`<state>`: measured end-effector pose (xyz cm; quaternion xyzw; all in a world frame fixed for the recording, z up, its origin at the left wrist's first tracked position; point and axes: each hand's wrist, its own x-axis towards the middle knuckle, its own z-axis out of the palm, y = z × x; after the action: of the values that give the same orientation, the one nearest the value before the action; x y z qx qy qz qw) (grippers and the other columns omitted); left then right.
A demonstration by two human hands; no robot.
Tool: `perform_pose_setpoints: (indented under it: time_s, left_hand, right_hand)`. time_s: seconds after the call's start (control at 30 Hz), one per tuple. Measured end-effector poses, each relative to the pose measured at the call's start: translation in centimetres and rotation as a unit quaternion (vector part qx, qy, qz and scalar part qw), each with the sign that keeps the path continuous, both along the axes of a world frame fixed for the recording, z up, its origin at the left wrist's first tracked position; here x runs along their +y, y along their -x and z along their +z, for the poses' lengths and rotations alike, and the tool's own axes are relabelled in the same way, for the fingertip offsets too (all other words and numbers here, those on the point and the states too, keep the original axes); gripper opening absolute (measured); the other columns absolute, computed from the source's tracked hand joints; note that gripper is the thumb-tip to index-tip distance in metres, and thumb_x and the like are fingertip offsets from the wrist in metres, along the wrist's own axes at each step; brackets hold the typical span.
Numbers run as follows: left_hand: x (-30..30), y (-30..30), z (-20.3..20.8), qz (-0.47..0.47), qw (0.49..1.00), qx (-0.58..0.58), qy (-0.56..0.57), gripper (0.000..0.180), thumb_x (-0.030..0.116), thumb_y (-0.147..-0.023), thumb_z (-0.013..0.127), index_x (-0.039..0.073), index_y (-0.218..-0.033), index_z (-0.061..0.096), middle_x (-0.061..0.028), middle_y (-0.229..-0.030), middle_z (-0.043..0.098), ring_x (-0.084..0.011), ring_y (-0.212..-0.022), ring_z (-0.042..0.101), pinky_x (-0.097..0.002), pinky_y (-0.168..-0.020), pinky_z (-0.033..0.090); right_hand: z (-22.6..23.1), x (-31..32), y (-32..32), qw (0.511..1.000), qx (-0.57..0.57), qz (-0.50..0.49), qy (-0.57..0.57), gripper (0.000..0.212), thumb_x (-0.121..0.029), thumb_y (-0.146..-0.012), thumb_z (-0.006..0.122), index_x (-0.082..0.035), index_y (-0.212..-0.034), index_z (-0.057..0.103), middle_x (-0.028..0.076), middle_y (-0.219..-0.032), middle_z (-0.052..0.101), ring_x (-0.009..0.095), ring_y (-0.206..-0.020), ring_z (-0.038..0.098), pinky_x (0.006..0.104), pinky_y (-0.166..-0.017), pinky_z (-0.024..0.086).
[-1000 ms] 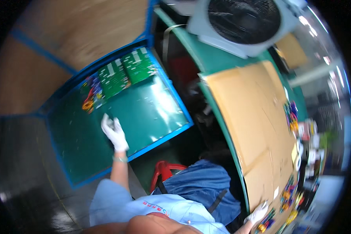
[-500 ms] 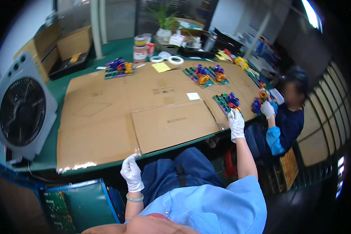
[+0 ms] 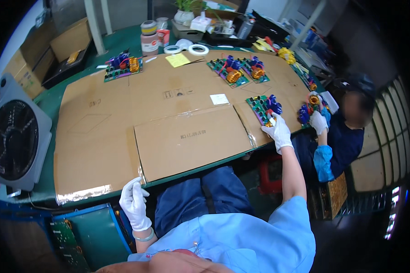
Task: The person picks up green circuit boards from a blue bin, places them on a table, and attaches components like copper coils and capacitors. They repeatedly handle the boards, flipping them over and moving them between the table and the bin.
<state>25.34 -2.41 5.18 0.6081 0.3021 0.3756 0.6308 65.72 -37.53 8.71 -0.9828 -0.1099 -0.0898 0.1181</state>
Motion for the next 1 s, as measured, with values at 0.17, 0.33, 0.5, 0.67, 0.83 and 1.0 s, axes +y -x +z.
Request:
perform_pose_setpoints:
  time_s: [0.17, 0.33, 0.5, 0.67, 0.83, 1.0]
  left_hand:
    - [-1.2, -0.1, 0.8, -0.046, 0.997, 0.048, -0.041, 0.017, 0.009, -0.098, 0.06, -0.004, -0.104, 0.069, -0.0048, -0.069, 0.065, -0.0065, -0.056, 0.056, -0.0205, -0.051, 0.039]
    - [-1.2, -1.2, 2.3, -0.044, 0.995, 0.076, -0.052, 0.019, 0.012, -0.098, 0.059, -0.003, -0.106, 0.069, -0.0046, -0.069, 0.065, -0.0061, -0.058, 0.056, -0.0197, -0.053, 0.041]
    - [-1.8, -2.3, 2.8, -0.039, 0.994, 0.068, -0.07, 0.023, 0.018, -0.1, 0.058, -0.001, -0.11, 0.068, -0.0059, -0.072, 0.067, -0.0065, -0.059, 0.056, -0.0198, -0.054, 0.045]
    - [-1.9, -2.1, 2.7, -0.023, 0.995, 0.068, -0.066, 0.022, 0.016, -0.1, 0.058, -0.002, -0.11, 0.067, -0.007, -0.073, 0.067, -0.0072, -0.06, 0.058, -0.0201, -0.054, 0.046]
    - [-2.2, -2.7, 3.0, -0.016, 0.995, 0.098, -0.03, 0.017, 0.006, -0.097, 0.059, -0.004, -0.105, 0.07, -0.0073, -0.073, 0.067, -0.0092, -0.063, 0.061, -0.0222, -0.06, 0.05]
    - [-2.0, -3.4, 2.4, -0.023, 0.994, 0.101, -0.037, 0.016, 0.007, -0.096, 0.06, -0.003, -0.104, 0.07, -0.0073, -0.072, 0.068, -0.0099, -0.063, 0.062, -0.0226, -0.059, 0.05]
  right_hand:
    - [1.6, 1.1, 0.9, 0.997, -0.024, 0.05, -0.058, 0.065, -0.031, -0.065, 0.082, -0.011, -0.123, 0.06, 0.012, -0.118, 0.067, 0.029, -0.11, 0.065, 0.0378, -0.094, 0.051]
    - [5.3, 7.4, 6.9, 0.909, 0.093, 0.291, -0.284, 0.064, -0.014, -0.07, 0.082, -0.006, -0.128, 0.059, 0.01, -0.119, 0.067, 0.019, -0.109, 0.064, 0.0322, -0.098, 0.049]
    - [6.3, 12.0, 8.0, 0.757, 0.371, 0.389, -0.372, 0.068, -0.014, -0.073, 0.083, -0.003, -0.133, 0.055, 0.009, -0.118, 0.065, 0.016, -0.105, 0.062, 0.031, -0.096, 0.049]
    - [5.3, 14.4, 6.8, 0.714, 0.437, 0.375, -0.397, 0.063, -0.016, -0.073, 0.082, -0.003, -0.13, 0.057, 0.008, -0.129, 0.061, 0.016, -0.109, 0.062, 0.0316, -0.101, 0.046]
    - [5.1, 14.6, 6.2, 0.724, 0.425, 0.395, -0.373, 0.063, -0.016, -0.073, 0.081, -0.002, -0.13, 0.057, 0.007, -0.127, 0.062, 0.016, -0.108, 0.061, 0.0304, -0.098, 0.047]
    - [5.2, 14.5, 7.1, 0.706, 0.435, 0.385, -0.405, 0.068, -0.016, -0.071, 0.083, -0.001, -0.131, 0.056, 0.009, -0.115, 0.066, 0.014, -0.103, 0.062, 0.0301, -0.093, 0.049]
